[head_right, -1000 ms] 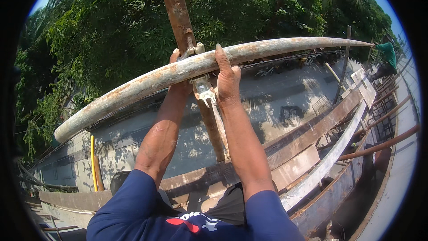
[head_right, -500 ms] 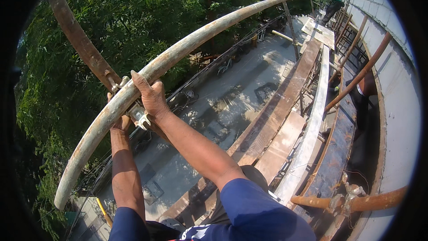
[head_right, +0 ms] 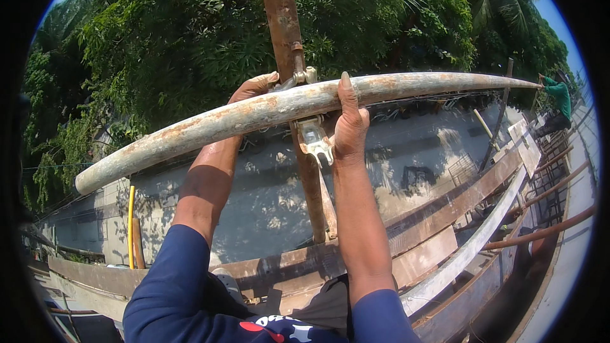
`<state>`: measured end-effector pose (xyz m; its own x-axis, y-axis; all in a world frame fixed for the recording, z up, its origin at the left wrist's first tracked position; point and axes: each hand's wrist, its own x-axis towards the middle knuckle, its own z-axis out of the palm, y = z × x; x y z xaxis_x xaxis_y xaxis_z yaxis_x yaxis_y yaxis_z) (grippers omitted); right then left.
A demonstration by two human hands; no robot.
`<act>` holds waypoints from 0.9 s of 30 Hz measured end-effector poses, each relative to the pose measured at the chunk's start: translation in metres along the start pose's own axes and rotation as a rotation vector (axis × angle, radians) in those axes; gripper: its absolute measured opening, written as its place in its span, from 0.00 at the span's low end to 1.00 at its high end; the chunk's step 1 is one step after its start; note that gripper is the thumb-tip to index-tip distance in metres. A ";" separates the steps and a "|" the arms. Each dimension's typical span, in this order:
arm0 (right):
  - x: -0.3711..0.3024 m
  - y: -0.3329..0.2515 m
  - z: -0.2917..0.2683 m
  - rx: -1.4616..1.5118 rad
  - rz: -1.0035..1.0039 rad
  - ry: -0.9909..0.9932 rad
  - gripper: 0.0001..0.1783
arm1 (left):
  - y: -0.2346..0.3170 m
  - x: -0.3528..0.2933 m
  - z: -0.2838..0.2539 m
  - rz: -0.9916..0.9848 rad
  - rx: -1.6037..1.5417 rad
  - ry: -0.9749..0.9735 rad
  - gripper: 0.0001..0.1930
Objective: The person walks along a wooden scaffold and uses a wrench to tighten a metal clamp that secures a horizontal metal pole to a vertical pole. The worker repeatedly adjusts the clamp and tightens the fastener to secure the connection.
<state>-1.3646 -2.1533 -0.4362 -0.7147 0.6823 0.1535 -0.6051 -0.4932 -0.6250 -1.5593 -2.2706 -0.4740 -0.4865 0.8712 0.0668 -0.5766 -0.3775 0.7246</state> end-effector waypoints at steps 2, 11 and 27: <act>0.000 0.000 0.000 -0.014 -0.019 0.018 0.23 | 0.006 0.001 0.003 -0.043 -0.090 -0.004 0.08; -0.001 0.001 0.000 -0.019 -0.016 0.045 0.27 | -0.003 -0.006 0.024 0.155 -0.222 -0.053 0.14; 0.004 -0.001 -0.009 0.039 0.039 -0.085 0.27 | 0.038 -0.004 0.003 -0.170 0.114 -0.176 0.16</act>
<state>-1.3634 -2.1446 -0.4419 -0.7640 0.6149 0.1955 -0.5884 -0.5398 -0.6020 -1.5775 -2.2873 -0.4442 -0.2617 0.9639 0.0489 -0.5580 -0.1925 0.8072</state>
